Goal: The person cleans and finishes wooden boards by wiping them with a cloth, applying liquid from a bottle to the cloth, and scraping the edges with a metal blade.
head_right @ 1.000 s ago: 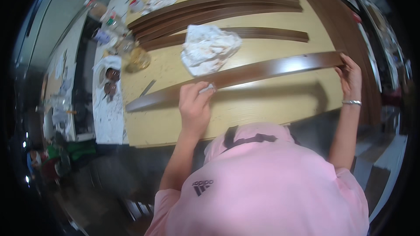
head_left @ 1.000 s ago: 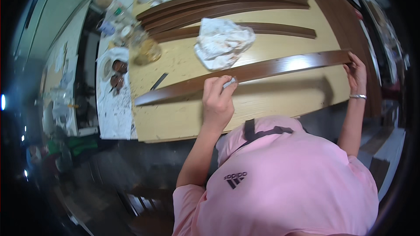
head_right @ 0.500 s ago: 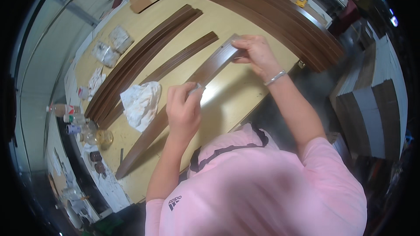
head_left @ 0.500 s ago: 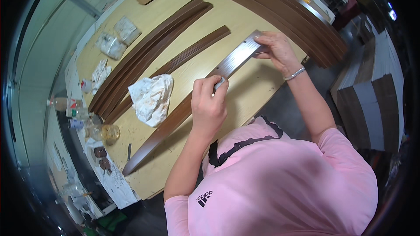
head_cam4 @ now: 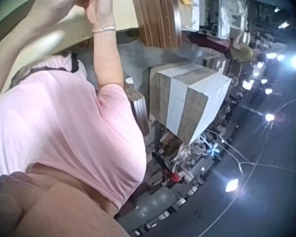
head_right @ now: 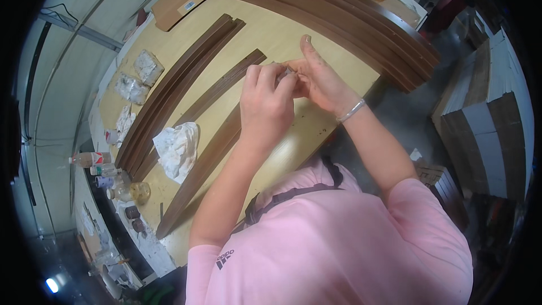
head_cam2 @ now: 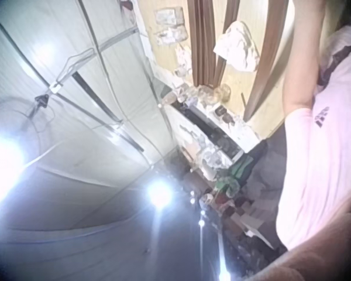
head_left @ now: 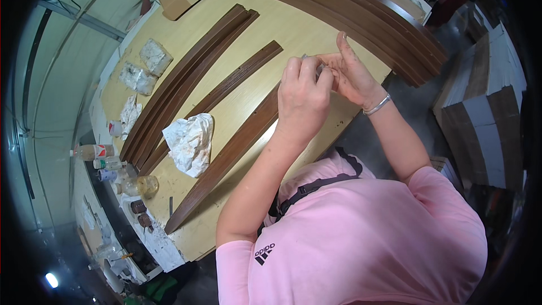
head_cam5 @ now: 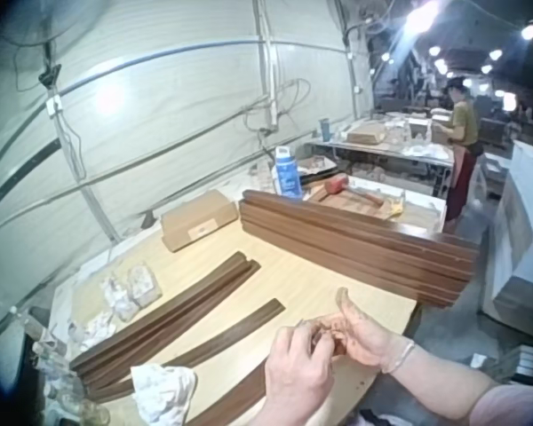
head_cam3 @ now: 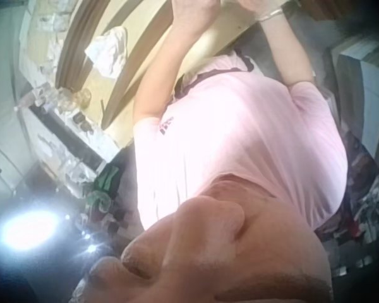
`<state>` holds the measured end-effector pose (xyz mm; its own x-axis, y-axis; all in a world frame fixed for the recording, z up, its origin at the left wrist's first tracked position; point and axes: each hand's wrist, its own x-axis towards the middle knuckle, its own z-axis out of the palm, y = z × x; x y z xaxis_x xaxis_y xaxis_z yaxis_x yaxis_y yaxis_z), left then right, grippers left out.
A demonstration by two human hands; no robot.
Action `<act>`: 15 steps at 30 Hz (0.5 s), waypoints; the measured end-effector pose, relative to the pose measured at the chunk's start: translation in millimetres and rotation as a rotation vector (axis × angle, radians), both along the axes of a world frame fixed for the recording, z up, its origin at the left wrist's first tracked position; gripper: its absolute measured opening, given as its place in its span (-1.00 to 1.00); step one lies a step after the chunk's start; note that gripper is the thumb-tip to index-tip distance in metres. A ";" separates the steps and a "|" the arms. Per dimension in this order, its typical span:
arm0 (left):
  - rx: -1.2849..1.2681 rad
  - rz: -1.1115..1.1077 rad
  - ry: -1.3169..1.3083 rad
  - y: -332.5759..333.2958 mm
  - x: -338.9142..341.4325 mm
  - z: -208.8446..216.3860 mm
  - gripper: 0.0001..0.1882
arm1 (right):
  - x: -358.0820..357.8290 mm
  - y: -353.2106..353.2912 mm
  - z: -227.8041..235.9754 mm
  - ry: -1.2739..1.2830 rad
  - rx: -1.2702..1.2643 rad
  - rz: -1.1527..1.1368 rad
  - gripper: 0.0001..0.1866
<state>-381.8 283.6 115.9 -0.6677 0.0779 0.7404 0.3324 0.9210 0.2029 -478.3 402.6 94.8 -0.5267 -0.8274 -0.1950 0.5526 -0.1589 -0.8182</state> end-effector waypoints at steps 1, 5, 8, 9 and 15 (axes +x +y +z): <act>-0.003 0.000 -0.007 0.6 0.5 0.4 -0.76 | -2.1 1.3 -1.8 0.015 -0.023 0.030 0.07; -0.019 0.032 -0.069 -5.1 20.7 -3.4 -0.77 | 1.0 1.8 2.9 -0.042 -0.014 0.010 0.10; -0.001 0.086 -0.076 -19.5 51.0 -13.4 -0.75 | 3.6 -2.5 2.9 -0.068 0.001 -0.038 0.06; 0.012 0.123 -0.119 -25.1 66.1 -14.5 -0.73 | 2.0 -1.9 -0.4 -0.056 0.024 -0.055 0.05; 0.069 0.353 -0.292 -65.5 171.4 -31.7 -0.62 | -1.3 -5.9 -12.9 -0.053 0.112 -0.115 -0.06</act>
